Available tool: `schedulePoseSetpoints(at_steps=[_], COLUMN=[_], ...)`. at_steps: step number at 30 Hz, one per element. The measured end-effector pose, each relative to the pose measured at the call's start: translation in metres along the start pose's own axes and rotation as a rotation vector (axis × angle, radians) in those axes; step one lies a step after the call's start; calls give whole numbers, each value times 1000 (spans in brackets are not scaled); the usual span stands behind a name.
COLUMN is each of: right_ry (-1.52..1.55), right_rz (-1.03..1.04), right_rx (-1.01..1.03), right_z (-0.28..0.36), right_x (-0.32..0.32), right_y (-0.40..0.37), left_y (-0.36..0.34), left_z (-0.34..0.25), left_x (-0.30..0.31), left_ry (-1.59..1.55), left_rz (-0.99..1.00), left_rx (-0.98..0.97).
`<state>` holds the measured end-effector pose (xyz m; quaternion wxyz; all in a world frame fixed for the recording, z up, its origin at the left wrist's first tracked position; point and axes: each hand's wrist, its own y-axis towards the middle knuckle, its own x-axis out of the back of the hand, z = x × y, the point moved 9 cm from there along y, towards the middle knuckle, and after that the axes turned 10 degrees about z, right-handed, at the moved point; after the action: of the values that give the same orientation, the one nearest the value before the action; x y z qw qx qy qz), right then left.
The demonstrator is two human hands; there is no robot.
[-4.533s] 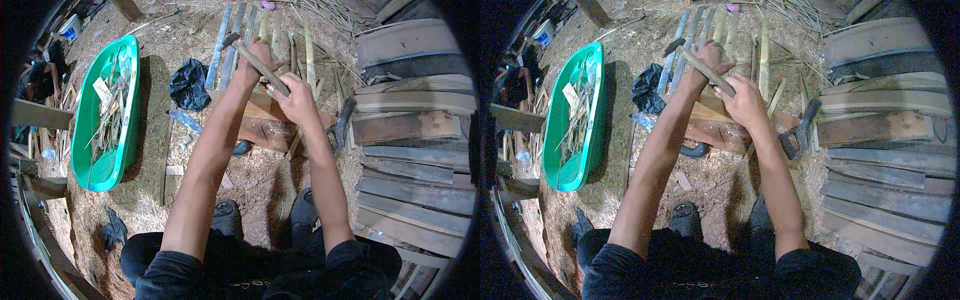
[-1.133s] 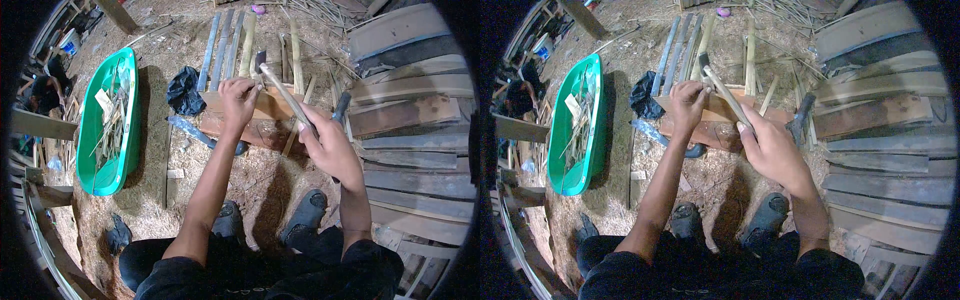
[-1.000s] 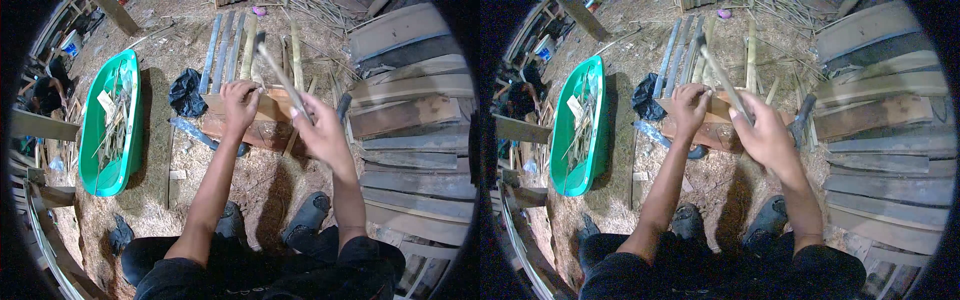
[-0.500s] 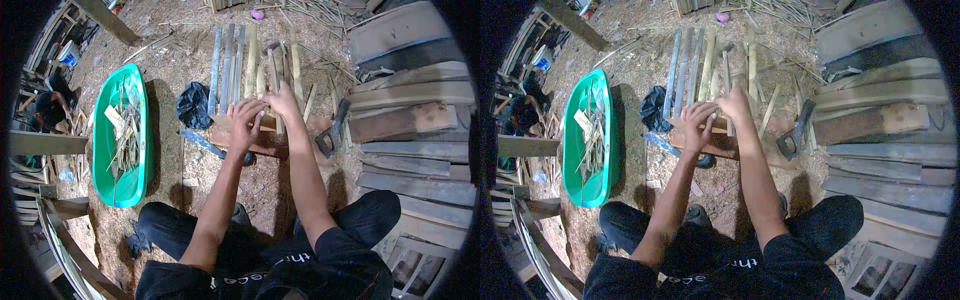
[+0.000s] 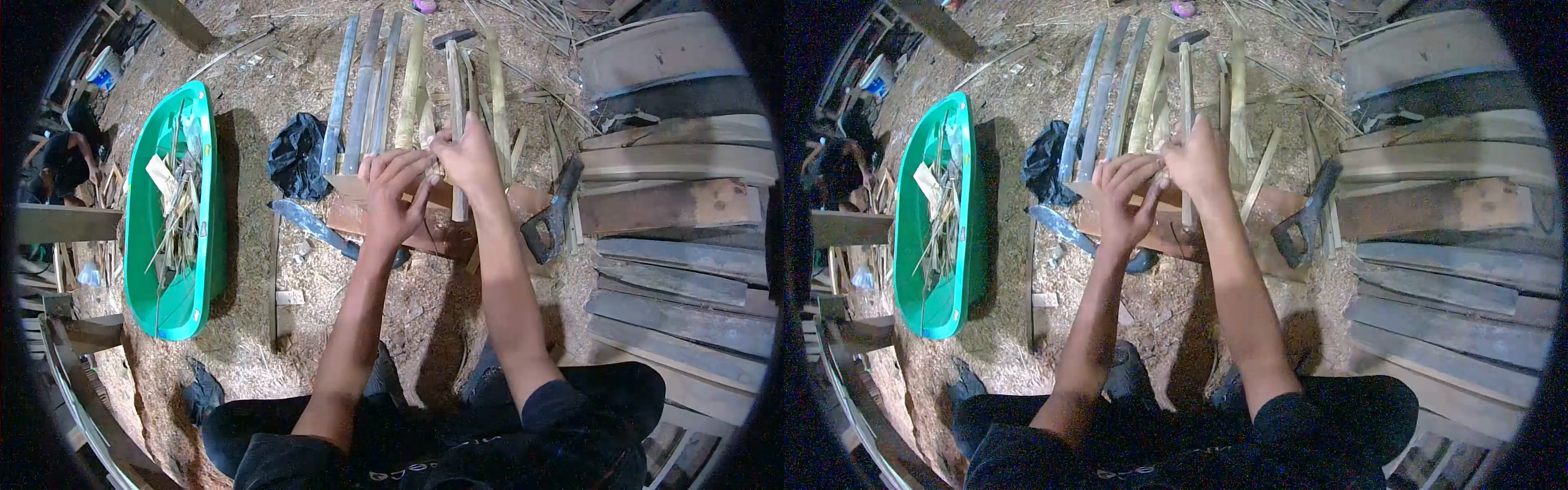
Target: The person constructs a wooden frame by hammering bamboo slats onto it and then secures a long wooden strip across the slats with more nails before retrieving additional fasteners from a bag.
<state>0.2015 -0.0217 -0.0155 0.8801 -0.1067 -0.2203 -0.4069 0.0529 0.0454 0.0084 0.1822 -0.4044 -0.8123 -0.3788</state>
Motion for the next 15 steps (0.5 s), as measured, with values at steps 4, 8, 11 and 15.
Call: schedulePoseSetpoints(at_steps=[4, 8, 11, 15], right_ry=[66, 47, 35, 44], right_rz=[88, 57, 32, 13], right_rx=[-122, -61, -64, -38], right_z=[-14, -8, -17, -2], right_x=[-4, -2, -4, 3], right_y=[7, 9, 11, 2], left_y=[-1, 1, 3, 7], left_z=[0, 2, 4, 2], left_x=[3, 3, 2, 4], left_ry=[30, 30, 7, -23], left_rz=[14, 30, 45, 62], left_rx=[-30, -18, 6, 38])
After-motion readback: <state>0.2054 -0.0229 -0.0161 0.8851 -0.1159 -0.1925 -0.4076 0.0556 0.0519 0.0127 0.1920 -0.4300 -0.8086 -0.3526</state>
